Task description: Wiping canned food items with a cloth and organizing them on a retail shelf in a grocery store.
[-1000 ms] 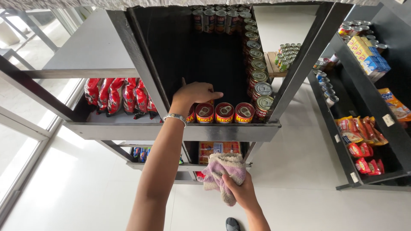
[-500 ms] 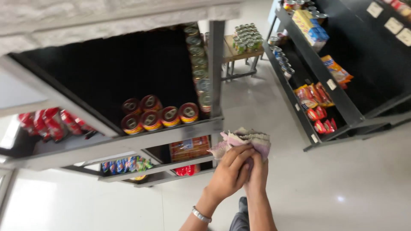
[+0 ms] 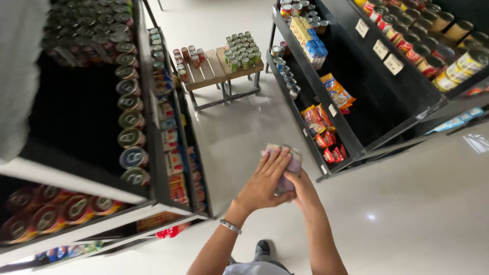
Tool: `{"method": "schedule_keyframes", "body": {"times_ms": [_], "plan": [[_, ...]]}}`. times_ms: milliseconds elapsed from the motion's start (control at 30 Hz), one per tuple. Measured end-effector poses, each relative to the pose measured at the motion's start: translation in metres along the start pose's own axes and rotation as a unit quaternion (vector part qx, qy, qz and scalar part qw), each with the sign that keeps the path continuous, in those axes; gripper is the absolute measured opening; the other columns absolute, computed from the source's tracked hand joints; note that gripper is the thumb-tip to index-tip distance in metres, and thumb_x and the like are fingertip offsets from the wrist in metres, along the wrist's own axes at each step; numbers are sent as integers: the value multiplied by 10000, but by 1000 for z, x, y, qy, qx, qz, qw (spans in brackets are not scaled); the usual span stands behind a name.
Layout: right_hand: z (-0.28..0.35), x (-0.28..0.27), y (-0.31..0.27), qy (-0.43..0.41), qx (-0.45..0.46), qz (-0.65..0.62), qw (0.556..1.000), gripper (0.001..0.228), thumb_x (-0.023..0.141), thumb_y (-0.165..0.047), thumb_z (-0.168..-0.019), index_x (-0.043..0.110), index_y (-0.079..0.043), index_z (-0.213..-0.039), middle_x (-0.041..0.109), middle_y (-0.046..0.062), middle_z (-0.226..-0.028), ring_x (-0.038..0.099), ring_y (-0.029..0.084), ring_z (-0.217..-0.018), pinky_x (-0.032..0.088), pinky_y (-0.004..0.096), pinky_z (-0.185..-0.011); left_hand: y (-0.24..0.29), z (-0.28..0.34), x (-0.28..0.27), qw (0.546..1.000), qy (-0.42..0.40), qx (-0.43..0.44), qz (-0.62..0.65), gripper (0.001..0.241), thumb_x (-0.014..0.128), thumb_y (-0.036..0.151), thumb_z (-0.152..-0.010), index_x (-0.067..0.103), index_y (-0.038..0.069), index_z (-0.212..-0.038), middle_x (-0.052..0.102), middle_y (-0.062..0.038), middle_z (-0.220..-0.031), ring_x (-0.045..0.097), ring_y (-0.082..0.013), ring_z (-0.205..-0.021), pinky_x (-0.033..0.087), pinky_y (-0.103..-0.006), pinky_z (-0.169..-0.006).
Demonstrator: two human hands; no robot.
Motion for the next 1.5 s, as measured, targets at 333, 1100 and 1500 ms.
{"method": "schedule_keyframes", "body": {"times_ms": [333,1100,1500], "plan": [[-185,37,-23,33,40,-7,999,369,643,-185,-969,555,39,-1248,618,115,-1065,617,189,-977,563,356,-857,-150,-119,47,997,10,14,-69,1107,784,454,-675,303,129,-1617,290,-92,-1687,268,-279,-1563,155,-507,-1285],[-709,151,-69,-36,-86,356,930,548,706,-374,-943,670,66,-1268,653,345,-1230,595,435,-1241,439,544,-1051,-606,-347,14,935,183,-301,32,913,802,271,-849,314,43,-1586,429,-252,-1534,418,-443,-1424,315,-535,-1200],[-931,232,-37,-96,-10,388,917,524,726,-426,-921,701,-56,-1291,707,200,-1213,622,326,-1236,481,511,-1011,-768,-390,-16,861,234,-450,40,878,792,232,-845,341,32,-1571,438,-261,-1490,430,-431,-1414,343,-513,-1198]]}}
Point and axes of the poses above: each hand's wrist, its own z-axis away from the middle knuckle, its own x-axis out of the palm, y = z × x, the point moved 1 cm from there along -z, towards the middle knuckle
